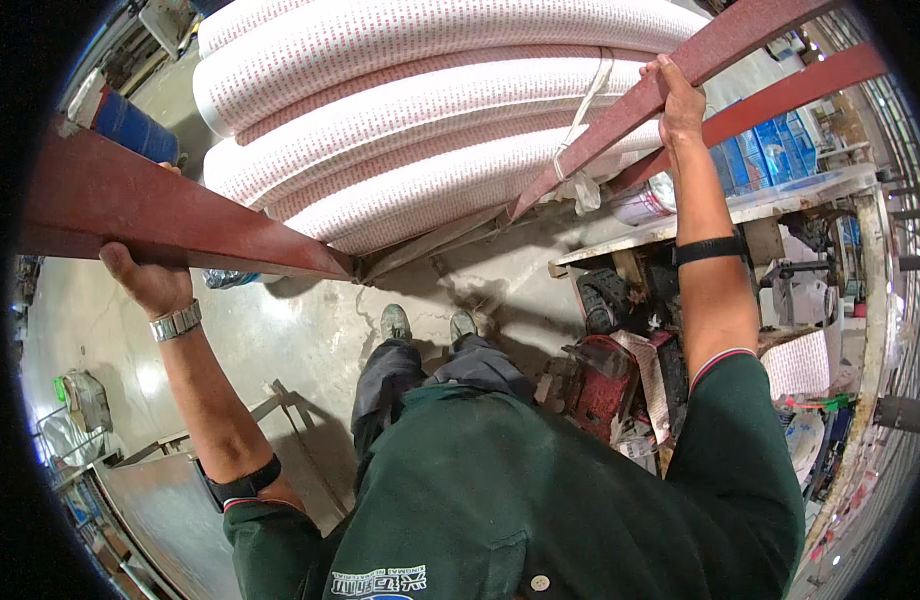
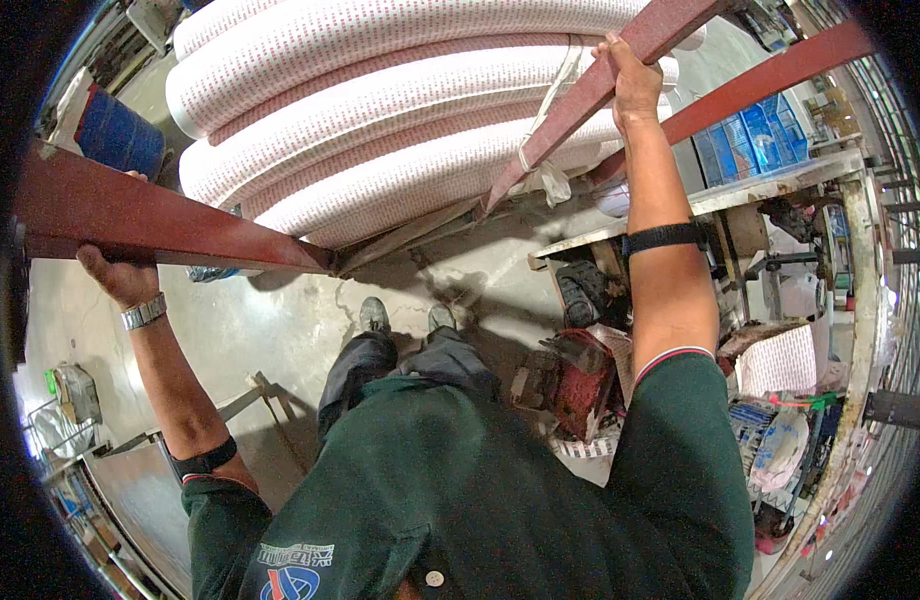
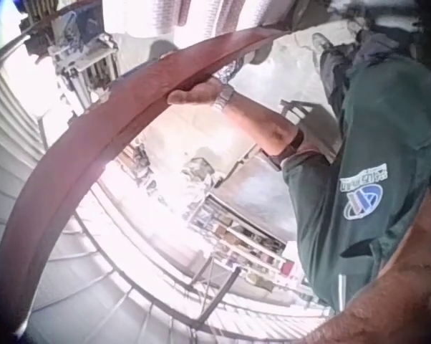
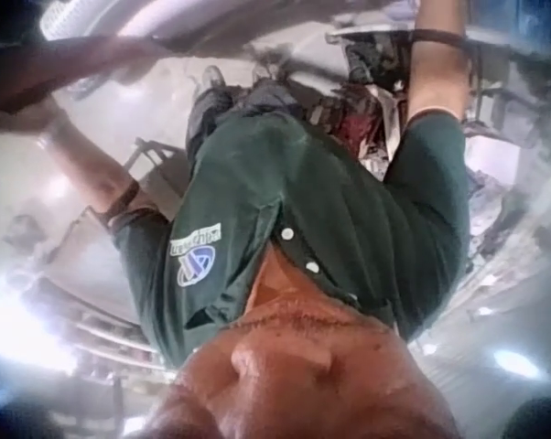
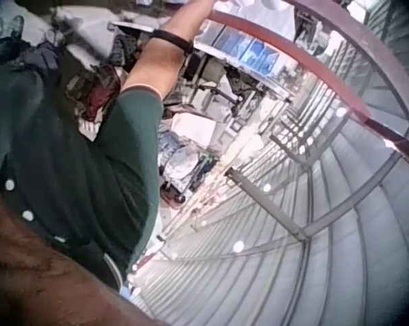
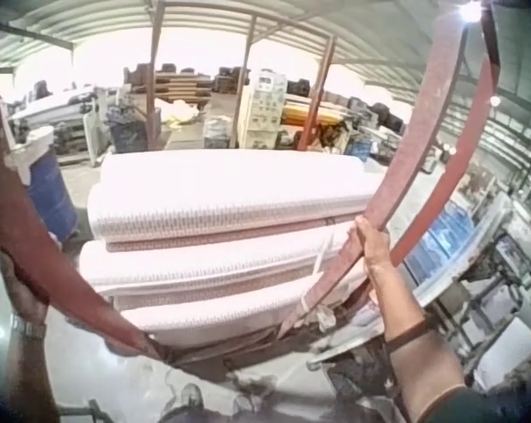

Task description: Operating a roll-slitting or wrapping machine, handling cardboard tubes, and preparing tape.

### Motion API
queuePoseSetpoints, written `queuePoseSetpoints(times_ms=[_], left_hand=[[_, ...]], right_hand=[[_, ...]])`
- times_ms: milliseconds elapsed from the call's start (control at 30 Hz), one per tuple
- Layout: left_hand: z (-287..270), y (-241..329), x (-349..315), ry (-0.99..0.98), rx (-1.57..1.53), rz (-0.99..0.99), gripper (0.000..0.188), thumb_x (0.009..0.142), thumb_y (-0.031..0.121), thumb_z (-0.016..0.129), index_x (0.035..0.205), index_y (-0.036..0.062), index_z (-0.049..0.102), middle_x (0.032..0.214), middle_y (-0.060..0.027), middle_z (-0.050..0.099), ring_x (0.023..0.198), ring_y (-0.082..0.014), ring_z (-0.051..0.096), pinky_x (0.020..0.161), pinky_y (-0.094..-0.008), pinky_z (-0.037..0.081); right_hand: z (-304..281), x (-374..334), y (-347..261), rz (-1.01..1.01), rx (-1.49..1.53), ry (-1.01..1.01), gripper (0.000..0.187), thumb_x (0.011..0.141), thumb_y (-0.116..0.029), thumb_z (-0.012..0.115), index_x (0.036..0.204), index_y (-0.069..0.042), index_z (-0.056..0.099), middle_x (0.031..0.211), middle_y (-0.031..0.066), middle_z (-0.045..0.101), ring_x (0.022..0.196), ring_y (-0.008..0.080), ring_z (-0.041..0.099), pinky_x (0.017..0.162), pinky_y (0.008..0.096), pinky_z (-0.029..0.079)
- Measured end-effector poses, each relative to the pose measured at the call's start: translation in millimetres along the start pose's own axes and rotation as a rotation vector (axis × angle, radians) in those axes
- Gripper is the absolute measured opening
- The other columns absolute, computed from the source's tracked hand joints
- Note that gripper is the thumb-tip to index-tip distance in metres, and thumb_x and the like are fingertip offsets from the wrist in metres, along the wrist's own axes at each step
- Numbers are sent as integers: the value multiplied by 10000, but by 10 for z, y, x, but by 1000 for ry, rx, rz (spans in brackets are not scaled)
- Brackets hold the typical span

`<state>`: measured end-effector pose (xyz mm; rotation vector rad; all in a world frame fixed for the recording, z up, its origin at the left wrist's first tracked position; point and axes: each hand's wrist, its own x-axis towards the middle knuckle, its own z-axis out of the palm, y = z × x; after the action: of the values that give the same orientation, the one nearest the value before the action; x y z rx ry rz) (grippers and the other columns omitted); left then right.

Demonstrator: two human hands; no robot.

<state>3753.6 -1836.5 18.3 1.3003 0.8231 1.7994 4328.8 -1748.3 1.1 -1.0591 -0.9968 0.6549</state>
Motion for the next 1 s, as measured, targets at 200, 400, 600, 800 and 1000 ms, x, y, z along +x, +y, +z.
queuePoseSetpoints(times_ms=[200,400,600,800,1000], left_hand=[[93,143,-207,38,-11,49,931,661,653,610,1306,48,320,1174,-188,499,1046,-324,527,910,-440,428],[83,286,-670,204,119,73,915,661,671,603,1285,53,348,1179,-152,484,1047,-285,515,892,-428,432],[222,435,-876,174,52,17,1013,646,730,564,1291,-9,313,1219,-155,456,1101,-287,481,941,-419,399],[180,507,-931,138,144,30,1090,627,803,479,1302,-33,290,1198,-216,466,1089,-328,492,948,-447,392],[-25,483,-917,168,274,77,1001,662,794,446,1243,-17,370,1143,-213,509,1032,-335,526,900,-454,425]], right_hand=[[-66,-47,-7,44,2,22,138,792,-135,641,841,-8,619,760,60,625,727,168,603,750,288,470],[-270,-184,-93,128,129,-45,145,812,-123,619,885,2,608,815,74,623,777,175,602,769,321,481],[-432,-455,21,287,54,-171,233,827,-212,591,978,-34,576,912,102,637,914,188,577,837,342,436],[-460,-504,143,334,-9,-13,181,801,-213,613,848,-46,664,885,74,655,896,170,568,904,319,365],[-348,-678,61,291,11,-21,191,788,-256,614,807,-77,676,872,13,651,1023,147,485,1037,389,141]])
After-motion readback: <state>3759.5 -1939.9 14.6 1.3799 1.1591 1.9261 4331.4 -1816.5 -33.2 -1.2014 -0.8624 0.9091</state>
